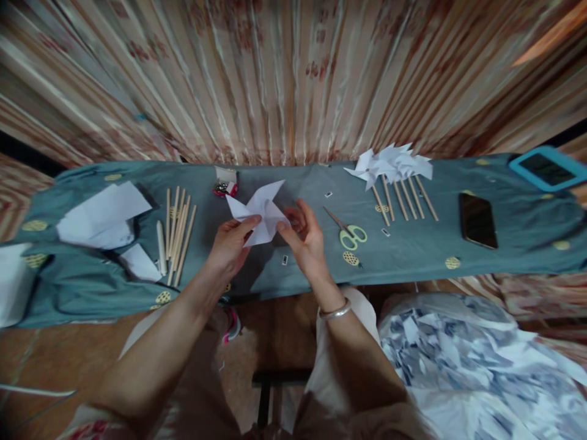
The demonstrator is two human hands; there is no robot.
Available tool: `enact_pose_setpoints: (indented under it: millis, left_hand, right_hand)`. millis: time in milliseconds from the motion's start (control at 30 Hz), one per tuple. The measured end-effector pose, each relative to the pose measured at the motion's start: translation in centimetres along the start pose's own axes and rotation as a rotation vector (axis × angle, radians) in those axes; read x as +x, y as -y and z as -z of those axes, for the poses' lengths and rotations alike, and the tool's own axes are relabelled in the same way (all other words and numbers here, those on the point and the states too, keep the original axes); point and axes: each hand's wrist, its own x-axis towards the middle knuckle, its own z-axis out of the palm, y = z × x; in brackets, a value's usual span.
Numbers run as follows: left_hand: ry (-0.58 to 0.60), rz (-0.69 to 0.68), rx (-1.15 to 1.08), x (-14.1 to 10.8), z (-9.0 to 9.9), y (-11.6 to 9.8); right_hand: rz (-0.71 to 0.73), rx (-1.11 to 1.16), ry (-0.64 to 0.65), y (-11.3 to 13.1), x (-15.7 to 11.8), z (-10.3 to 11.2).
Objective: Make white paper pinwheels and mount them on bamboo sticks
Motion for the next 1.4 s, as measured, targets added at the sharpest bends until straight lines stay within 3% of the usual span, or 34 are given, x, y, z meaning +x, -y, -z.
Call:
enact_pose_setpoints:
  millis: [167,300,500,733,1400]
  left_hand:
    - [-0.018,0.009,0.026,0.0,-0.1,0.3]
    - [-0.012,0.019,0.019,0.1,-0.3,0.5]
    - [-0.011,0.009,0.025,0.3,-0.4,0.6]
    - [-0.003,-0.020,0.064,0.4,-0.5,0.7]
    - [0.007,0.002,0.105,0.4,-0.3,0.5]
  right_hand:
    - [-0.177,0.171,0.014,-0.3,0.0,-0.9]
    - [-0.205,0.285,0.006,0.0,0.0,-1.2]
    - [-0.236,0.295,0.007,-0.1,0.2,-0.9]
    - [-0.379,0.275,0.082,0.4,0.4,-0.8]
    - [-0.345,0.154,0.028,0.2,0.7,-0.9]
